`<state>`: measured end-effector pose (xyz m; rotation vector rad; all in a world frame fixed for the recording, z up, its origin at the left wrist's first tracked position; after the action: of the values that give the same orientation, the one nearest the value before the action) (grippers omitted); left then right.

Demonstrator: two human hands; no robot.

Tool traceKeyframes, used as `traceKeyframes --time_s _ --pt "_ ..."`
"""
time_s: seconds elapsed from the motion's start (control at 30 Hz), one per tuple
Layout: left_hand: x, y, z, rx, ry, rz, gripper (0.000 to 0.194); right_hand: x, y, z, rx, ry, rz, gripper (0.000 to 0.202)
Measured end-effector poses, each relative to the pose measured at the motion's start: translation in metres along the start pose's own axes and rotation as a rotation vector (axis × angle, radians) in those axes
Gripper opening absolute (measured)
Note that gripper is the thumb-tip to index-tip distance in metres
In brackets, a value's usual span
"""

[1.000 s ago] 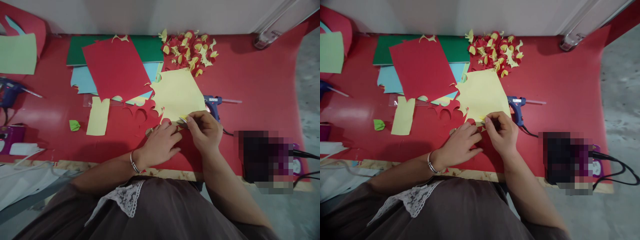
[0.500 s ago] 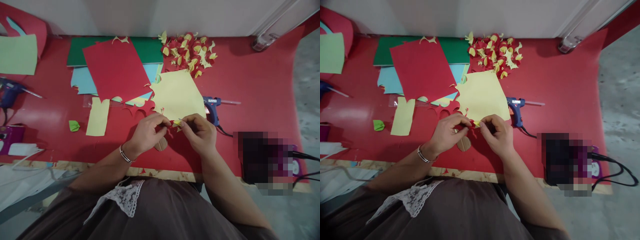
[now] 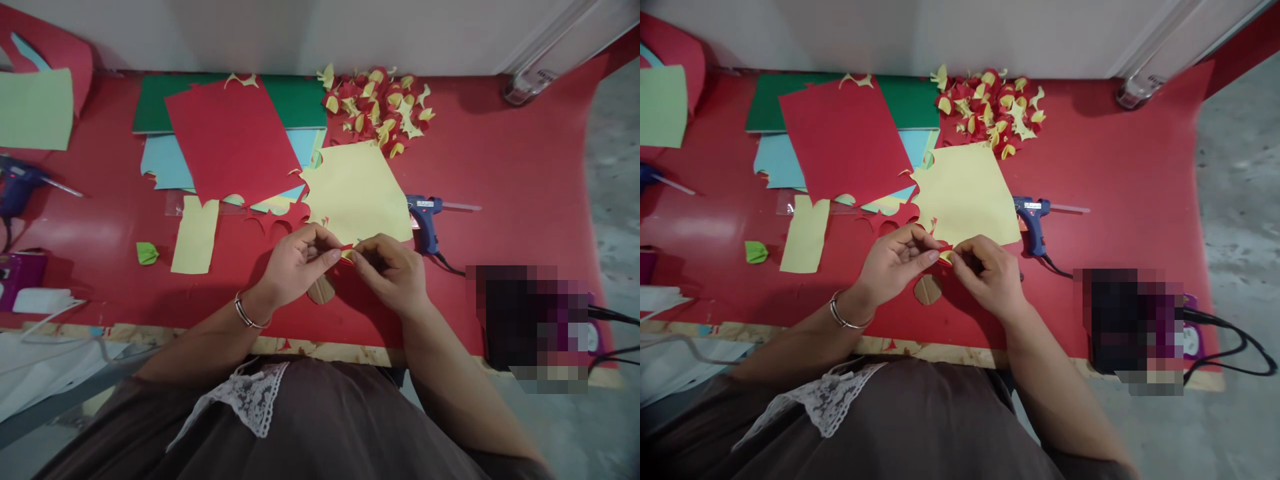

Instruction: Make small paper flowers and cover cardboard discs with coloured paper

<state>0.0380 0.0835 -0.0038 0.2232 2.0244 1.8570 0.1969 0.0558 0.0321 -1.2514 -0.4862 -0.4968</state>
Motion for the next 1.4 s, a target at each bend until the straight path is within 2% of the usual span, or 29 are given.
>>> traceKeyframes --time_s 0.17,0.33,0.53,0.73,0.83,0.97,1.13,1.4 --pt "0.001 -0.004 0.0 0.064 0.014 -0.067 0.021 -0.002 -0.004 0.001 0.049 -0.014 0.007 0.015" --pt "0.0 -0.006 -0.002 0.087 0.022 -0.036 0.019 -0.005 -0.004 0.0 0.063 -0.028 0.025 0.015" --pt "-0.001 0.002 -0.002 0.015 0.006 0.068 0.013 -0.007 -0.002 0.0 0.024 -0.051 0.044 0.019" --pt "-0.005 0.018 -0.004 -0.107 -0.049 0.246 0.009 -0.007 0.0 0.0 -0.02 -0.063 0.064 0.018" --pt "-0.006 0.021 -0.004 -0.126 -0.046 0.252 0.01 -0.007 0.003 -0.001 -0.056 -0.074 0.086 0.018" --pt "-0.002 0.004 -0.003 0.013 0.003 0.074 0.023 -0.006 0.006 -0.001 -0.086 -0.057 0.106 0.021" --pt "-0.003 -0.022 -0.005 0.219 -0.001 -0.064 0.039 -0.004 0.008 -0.001 -0.087 -0.03 0.087 0.019" --pt "0.0 -0.03 -0.004 0.269 0.054 -0.116 0.04 -0.002 0.0 -0.001 0.001 0.003 0.039 0.016"
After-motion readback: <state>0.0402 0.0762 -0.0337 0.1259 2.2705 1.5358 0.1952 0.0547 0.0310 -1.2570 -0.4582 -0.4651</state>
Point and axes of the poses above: each hand's wrist, its own z-axis towards the middle knuckle, its own x-axis out of the back of the hand, y = z × x, the point moved 10 cm from there along z, towards the middle knuckle, and after that the axes turned 5 degrees about -z, right-handed, at the moved point
